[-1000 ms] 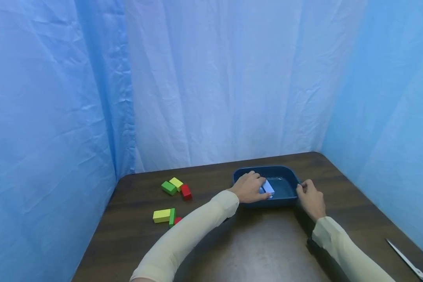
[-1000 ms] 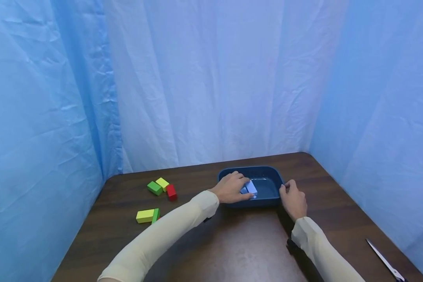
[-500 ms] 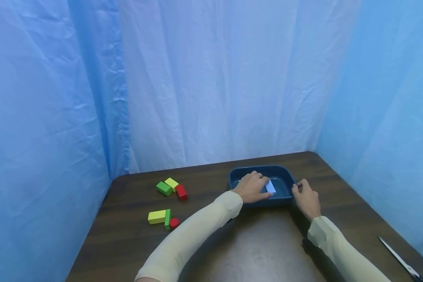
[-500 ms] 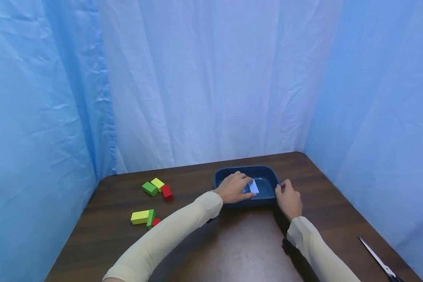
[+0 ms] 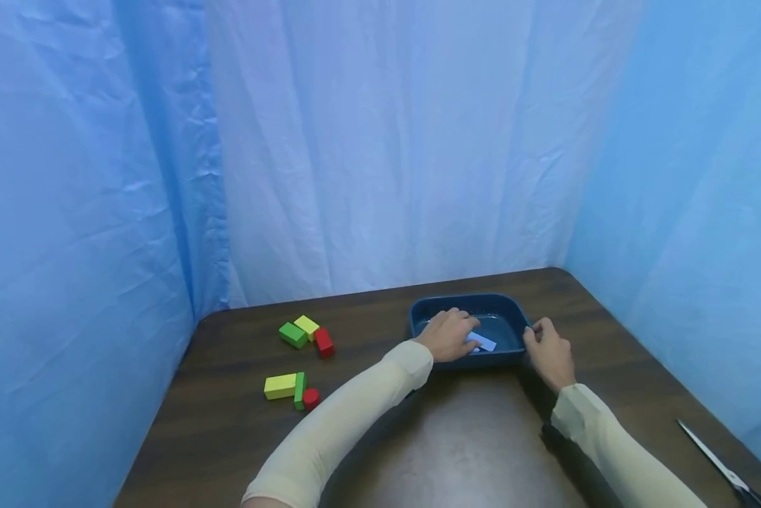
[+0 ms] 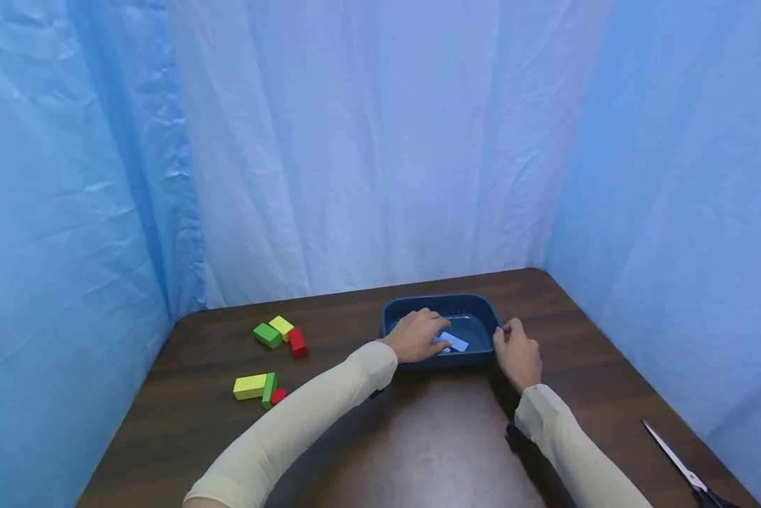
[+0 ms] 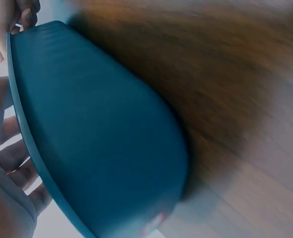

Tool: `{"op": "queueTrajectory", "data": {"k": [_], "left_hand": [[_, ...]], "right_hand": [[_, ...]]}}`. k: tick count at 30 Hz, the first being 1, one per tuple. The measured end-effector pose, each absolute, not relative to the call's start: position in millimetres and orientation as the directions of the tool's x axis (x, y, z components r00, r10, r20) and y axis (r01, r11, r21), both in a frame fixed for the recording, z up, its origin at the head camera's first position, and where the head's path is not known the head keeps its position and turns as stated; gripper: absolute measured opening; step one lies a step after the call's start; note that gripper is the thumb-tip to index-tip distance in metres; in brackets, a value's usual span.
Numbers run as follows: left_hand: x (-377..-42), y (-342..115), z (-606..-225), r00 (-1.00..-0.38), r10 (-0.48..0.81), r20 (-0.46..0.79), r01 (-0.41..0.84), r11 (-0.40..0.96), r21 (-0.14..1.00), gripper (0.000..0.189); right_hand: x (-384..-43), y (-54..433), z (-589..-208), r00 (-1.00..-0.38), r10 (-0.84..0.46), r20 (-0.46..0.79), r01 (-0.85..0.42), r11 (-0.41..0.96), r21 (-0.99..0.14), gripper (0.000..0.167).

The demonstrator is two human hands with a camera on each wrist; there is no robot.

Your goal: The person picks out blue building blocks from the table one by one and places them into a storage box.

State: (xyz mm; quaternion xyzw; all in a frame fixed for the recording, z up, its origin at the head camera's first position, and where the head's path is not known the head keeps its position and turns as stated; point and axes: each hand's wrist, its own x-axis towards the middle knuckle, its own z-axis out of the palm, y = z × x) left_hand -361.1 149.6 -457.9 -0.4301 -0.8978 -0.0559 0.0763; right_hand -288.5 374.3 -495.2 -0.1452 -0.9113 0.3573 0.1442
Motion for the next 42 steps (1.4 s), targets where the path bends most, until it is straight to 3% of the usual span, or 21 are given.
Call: {"op": "queueTrajectory", "data": {"k": [4, 11, 21, 35, 42], "left_hand": [[-364, 138, -455, -0.637, 0.745, 0.195, 0.765, 0.643, 0.041, 0.039], [-375, 106, -457, -0.644, 0.730, 0.230, 0.765, 0.623, 0.163, 0.040], [-376, 60, -457, -0.631, 0.733, 0.256, 0.775, 0.610, 0.163, 0.040], [-365, -3, -454, -0.716, 0.656, 0.237, 0.697, 0.689, 0.198, 0.043], [-356, -32, -454, -0.722, 0.650, 0.234, 0.690, 0.699, 0.189, 0.040]], "right_hand": [[-288, 378, -491, -0.926, 0.344, 0.155, 0.145, 0.704, -0.695, 0.042], [-291, 384, -481, -0.954, 0.293, 0.060, 0.173, 0.704, -0.689, 0.064], [-297, 393, -471, -0.981, 0.194, -0.002, 0.150, 0.752, -0.642, 0.066], [-301, 392, -475, -0.978, 0.207, -0.025, 0.174, 0.745, -0.644, 0.067], [-299, 399, -475, -0.965, 0.260, 0.024, 0.196, 0.781, -0.593, 0.082]]}}
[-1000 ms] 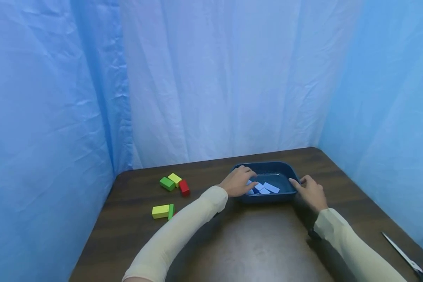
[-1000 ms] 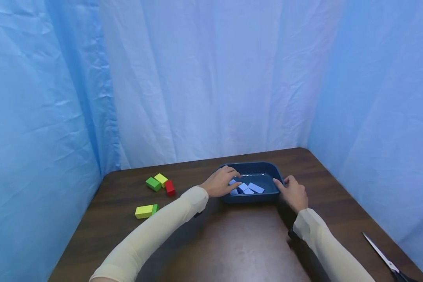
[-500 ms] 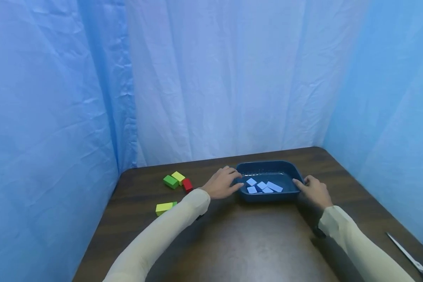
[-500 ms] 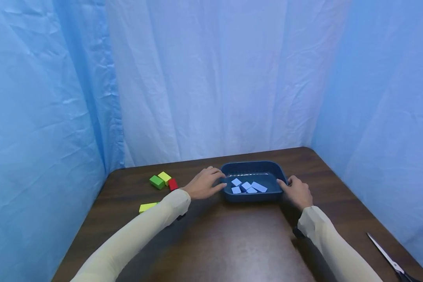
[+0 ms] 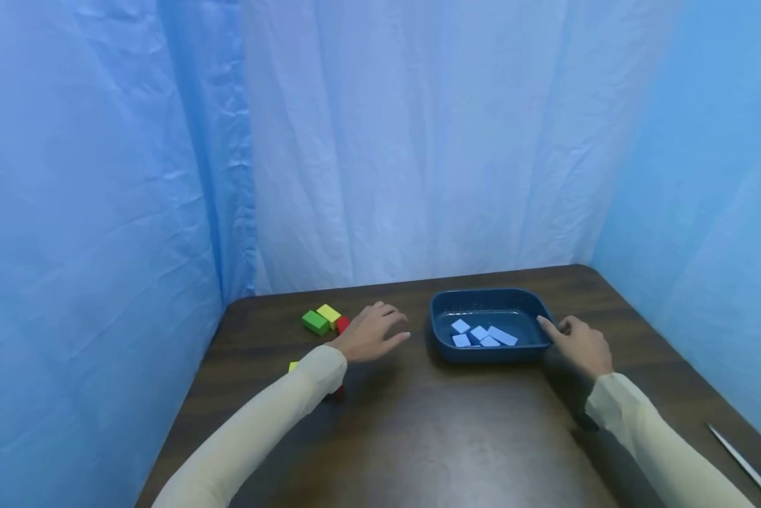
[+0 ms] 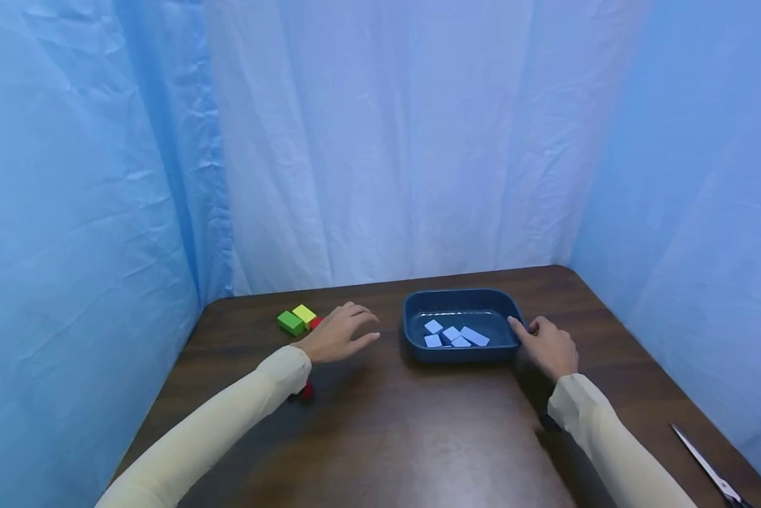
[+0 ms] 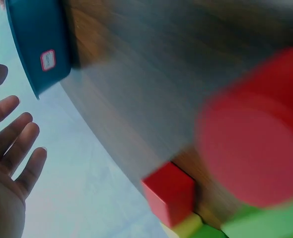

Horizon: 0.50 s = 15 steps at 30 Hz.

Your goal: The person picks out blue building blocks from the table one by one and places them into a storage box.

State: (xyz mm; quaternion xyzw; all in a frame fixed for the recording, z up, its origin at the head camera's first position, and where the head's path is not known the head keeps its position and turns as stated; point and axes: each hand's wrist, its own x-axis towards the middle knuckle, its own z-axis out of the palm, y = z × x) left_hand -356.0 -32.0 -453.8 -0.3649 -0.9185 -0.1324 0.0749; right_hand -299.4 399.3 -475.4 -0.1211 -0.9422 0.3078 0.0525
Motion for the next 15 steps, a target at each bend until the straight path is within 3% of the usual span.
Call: {"op": "queueTrajectory", "data": {"k": [5, 10, 15], "left_hand": [[-350, -49, -455, -0.725, 0.649, 0.232, 0.689, 0.695, 0.206, 0.042], [-348, -61, -458, -0.740, 0.636, 0.218, 0.672, 0.706, 0.221, 0.046], [-345, -67, -458, -0.746, 0.637, 0.196, 0.666, 0.715, 0.212, 0.055]], "right_hand": [[-300, 407, -469, -0.956, 0.276, 0.102, 0.165, 0.791, -0.589, 0.085], [-307, 409, -461, -0.966, 0.162, 0.204, 0.015, 0.816, -0.578, 0.082], [-311, 398, -453, -0.978, 0.066, 0.198, -0.052, 0.842, -0.536, 0.084]]}}
